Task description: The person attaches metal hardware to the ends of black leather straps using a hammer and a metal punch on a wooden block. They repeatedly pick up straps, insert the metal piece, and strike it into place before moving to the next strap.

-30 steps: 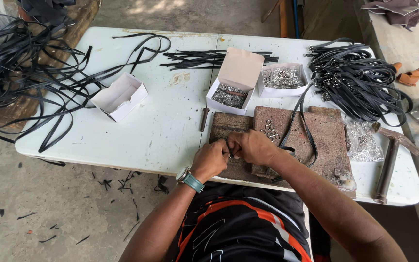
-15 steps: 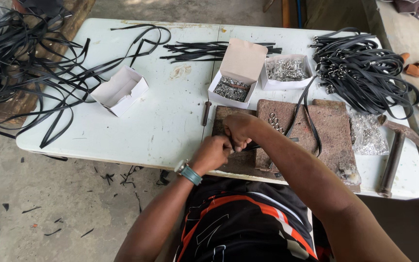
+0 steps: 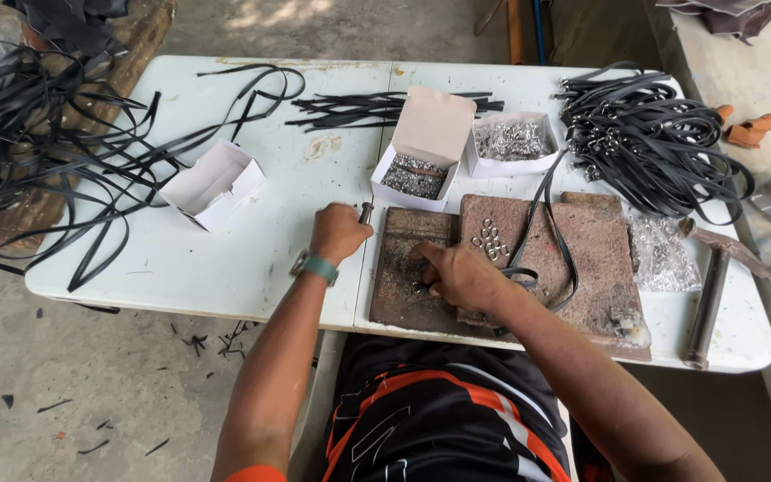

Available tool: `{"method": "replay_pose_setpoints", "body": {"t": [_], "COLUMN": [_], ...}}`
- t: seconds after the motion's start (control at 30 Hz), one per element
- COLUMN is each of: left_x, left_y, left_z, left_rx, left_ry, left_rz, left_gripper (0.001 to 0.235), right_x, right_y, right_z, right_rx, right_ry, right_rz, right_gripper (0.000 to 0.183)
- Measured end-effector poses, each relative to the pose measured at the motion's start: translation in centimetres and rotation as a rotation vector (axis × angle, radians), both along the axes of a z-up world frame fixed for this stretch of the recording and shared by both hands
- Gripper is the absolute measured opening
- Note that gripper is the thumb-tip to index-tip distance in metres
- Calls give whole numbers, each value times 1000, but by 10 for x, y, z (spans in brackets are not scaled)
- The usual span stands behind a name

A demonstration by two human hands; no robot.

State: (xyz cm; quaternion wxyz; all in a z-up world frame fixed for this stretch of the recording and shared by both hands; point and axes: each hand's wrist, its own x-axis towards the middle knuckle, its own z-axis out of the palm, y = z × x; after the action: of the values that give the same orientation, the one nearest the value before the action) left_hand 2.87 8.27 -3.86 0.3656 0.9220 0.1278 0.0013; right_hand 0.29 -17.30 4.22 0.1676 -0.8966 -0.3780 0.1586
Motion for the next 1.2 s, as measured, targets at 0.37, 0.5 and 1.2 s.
{"method": "replay_pose_setpoints", "body": {"t": [0.37, 0.5, 1.2], "left_x": [-99, -95, -106], "left_y": [-84, -81, -92], "left_z": [2, 8, 14], "left_rx": [-376, -285, -202], "left_ry": [-375, -268, -423], "left_rz": [-335, -367, -360], "left_gripper": [32, 33, 29], "right_x": [-3, 1, -13], "right_y": [0, -14, -346], "right_z": [10, 3, -58], "right_rx": [90, 273, 380], "right_ry": [9, 103, -79], "right_rz": [-62, -38, -1400], "right_gripper": [72, 72, 37]}}
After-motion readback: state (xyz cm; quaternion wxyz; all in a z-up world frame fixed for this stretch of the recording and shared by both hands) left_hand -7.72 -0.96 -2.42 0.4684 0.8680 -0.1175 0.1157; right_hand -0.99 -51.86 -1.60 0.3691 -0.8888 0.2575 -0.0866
